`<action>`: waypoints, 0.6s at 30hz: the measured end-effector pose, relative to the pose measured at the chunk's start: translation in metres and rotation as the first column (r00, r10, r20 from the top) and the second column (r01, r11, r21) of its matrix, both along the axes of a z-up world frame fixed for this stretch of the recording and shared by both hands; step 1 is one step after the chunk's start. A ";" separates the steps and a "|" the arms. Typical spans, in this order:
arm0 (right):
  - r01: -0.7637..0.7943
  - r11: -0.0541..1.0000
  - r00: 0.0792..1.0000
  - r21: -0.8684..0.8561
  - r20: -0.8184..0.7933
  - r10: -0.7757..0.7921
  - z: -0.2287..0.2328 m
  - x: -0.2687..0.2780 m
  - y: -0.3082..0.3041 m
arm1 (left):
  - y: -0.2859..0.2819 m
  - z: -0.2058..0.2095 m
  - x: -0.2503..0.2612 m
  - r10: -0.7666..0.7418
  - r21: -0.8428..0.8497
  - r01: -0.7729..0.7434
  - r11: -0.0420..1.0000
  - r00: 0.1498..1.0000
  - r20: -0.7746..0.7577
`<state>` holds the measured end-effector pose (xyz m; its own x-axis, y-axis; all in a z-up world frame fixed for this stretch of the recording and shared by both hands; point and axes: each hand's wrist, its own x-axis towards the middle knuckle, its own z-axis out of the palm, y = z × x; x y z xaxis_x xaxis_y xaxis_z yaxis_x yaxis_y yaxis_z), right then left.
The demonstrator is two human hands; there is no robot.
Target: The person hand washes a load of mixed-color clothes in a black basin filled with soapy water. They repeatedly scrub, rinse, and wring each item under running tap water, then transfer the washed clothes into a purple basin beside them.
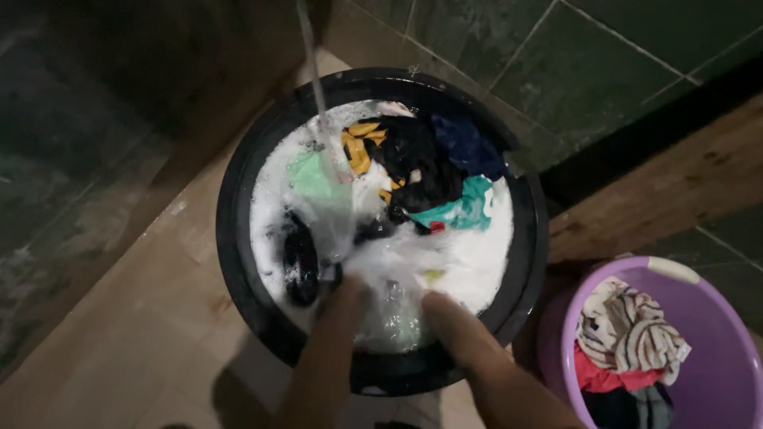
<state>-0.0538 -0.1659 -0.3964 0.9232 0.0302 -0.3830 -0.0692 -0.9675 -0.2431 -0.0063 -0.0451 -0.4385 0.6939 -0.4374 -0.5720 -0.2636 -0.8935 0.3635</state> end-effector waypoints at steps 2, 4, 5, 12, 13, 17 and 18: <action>0.025 0.999 1.000 0.044 -0.019 -0.024 -0.005 -0.005 -0.005 | 0.002 -0.007 0.004 0.026 -0.038 -0.025 0.999 1.000 0.007; 0.063 0.992 0.998 0.106 -0.029 -0.060 -0.009 -0.015 -0.011 | 0.014 -0.001 0.001 0.044 -0.065 -0.042 0.997 0.999 0.032; 0.086 0.984 0.996 0.157 -0.021 -0.084 -0.011 -0.015 -0.012 | 0.024 0.008 0.001 0.047 -0.070 -0.043 0.997 0.997 0.055; 0.214 0.533 0.900 0.819 0.047 -0.434 0.090 0.005 -0.026 | 0.053 0.103 -0.024 -0.138 -0.152 0.163 0.975 0.977 0.164; 0.207 0.443 0.885 0.872 0.026 -0.464 0.133 0.007 -0.028 | 0.058 0.113 -0.036 -0.177 -0.156 0.207 0.966 0.967 0.183; 0.171 0.045 0.853 0.984 -0.125 -0.506 0.343 -0.001 -0.020 | 0.069 0.146 -0.078 0.228 -0.543 -0.074 0.837 0.948 0.223; 0.085 0.205 0.851 0.975 0.036 -0.524 0.392 -0.010 -0.013 | 0.063 0.156 -0.079 0.346 -0.596 -0.171 0.784 0.919 0.191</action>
<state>-0.0640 -0.1791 -0.0047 0.9867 -0.1609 -0.0214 -0.0153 0.0390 -0.9991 -0.0857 0.0183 -0.2828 0.9160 -0.3977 -0.0528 -0.2185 -0.6050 0.7657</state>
